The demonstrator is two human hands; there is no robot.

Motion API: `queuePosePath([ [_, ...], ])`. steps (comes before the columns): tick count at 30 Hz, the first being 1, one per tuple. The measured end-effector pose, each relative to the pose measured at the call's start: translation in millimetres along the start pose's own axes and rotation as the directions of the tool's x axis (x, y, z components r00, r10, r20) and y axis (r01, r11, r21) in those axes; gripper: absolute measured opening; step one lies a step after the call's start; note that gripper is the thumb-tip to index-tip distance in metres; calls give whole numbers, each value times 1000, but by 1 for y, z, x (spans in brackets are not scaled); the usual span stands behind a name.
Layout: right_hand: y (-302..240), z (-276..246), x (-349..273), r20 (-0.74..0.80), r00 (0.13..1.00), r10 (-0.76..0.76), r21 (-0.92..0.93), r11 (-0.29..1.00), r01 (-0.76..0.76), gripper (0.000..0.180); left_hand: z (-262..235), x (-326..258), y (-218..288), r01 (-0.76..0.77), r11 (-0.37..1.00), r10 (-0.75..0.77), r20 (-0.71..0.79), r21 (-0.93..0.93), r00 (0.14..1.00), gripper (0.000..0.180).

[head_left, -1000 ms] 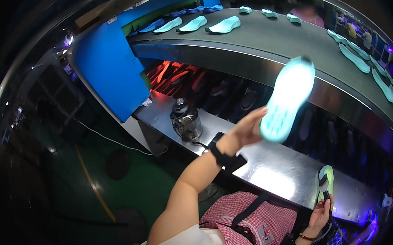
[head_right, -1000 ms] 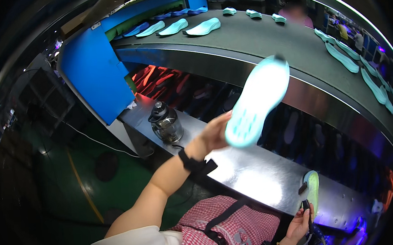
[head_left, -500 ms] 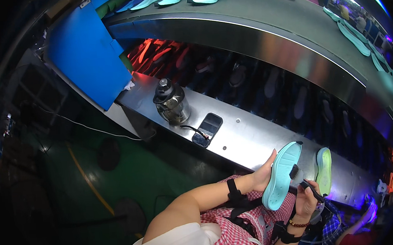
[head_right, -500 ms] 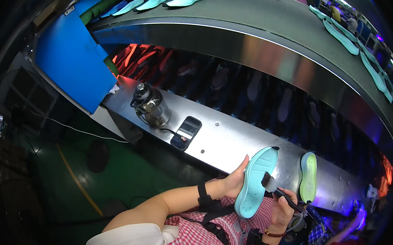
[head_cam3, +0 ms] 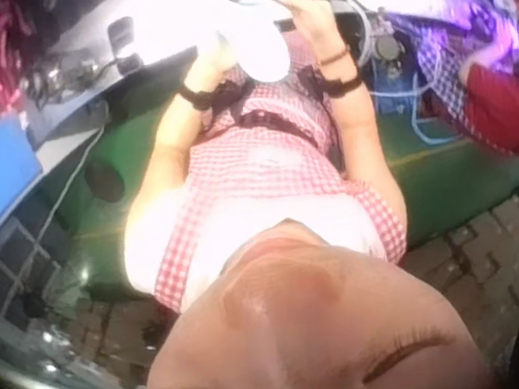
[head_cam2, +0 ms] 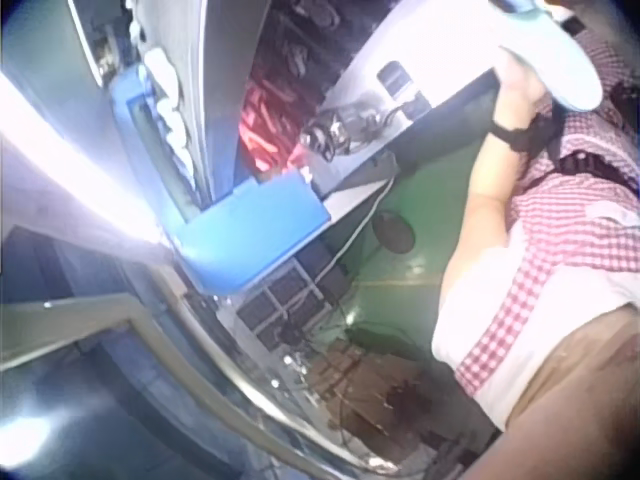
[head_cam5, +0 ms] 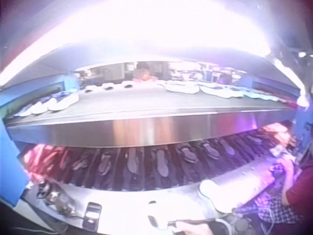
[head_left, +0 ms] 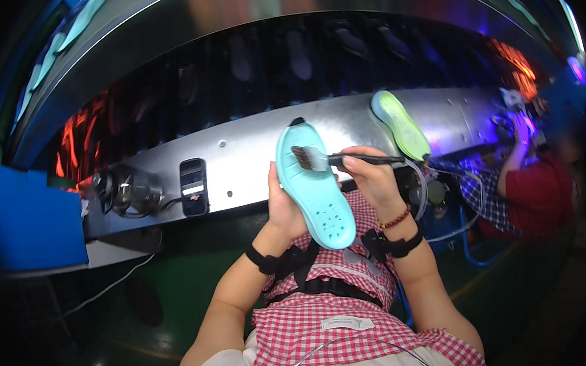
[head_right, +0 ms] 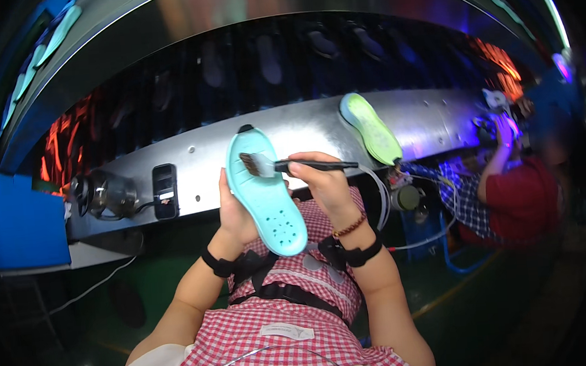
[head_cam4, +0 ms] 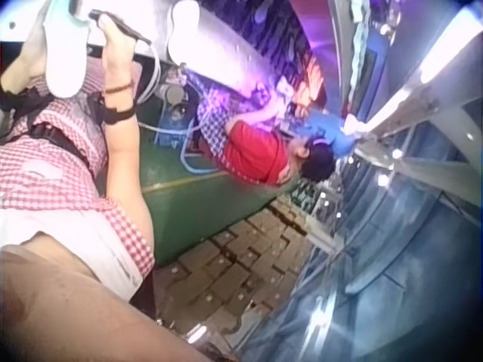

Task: Apply adhesive or primer to shoe soles using a brush on an assembly line.

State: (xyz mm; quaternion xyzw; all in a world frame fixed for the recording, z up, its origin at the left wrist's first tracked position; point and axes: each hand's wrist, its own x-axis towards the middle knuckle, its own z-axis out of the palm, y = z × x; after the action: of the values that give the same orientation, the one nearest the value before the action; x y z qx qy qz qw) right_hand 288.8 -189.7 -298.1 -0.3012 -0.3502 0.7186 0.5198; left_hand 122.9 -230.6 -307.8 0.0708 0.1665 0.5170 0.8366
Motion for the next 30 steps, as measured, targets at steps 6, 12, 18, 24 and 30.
queuePosePath([
  [6,-8,9,10,-136,990,-39,-220,976,8,21,-7,5,-14,-24,1000,22,60,20,998,81],
  [12,-6,50,-12,194,942,-273,-669,666,331,19,-6,14,-16,-263,955,291,-262,137,920,69],
  [18,-44,21,-39,449,862,237,-746,631,215,19,-8,-2,30,-264,941,301,-159,213,940,81],
  [24,-58,49,-14,146,978,-146,-586,784,204,19,15,-5,9,-82,997,81,115,4,990,82],
  [30,-61,51,-35,438,899,12,-492,840,229,19,16,-6,12,-70,996,78,159,-58,984,83],
])
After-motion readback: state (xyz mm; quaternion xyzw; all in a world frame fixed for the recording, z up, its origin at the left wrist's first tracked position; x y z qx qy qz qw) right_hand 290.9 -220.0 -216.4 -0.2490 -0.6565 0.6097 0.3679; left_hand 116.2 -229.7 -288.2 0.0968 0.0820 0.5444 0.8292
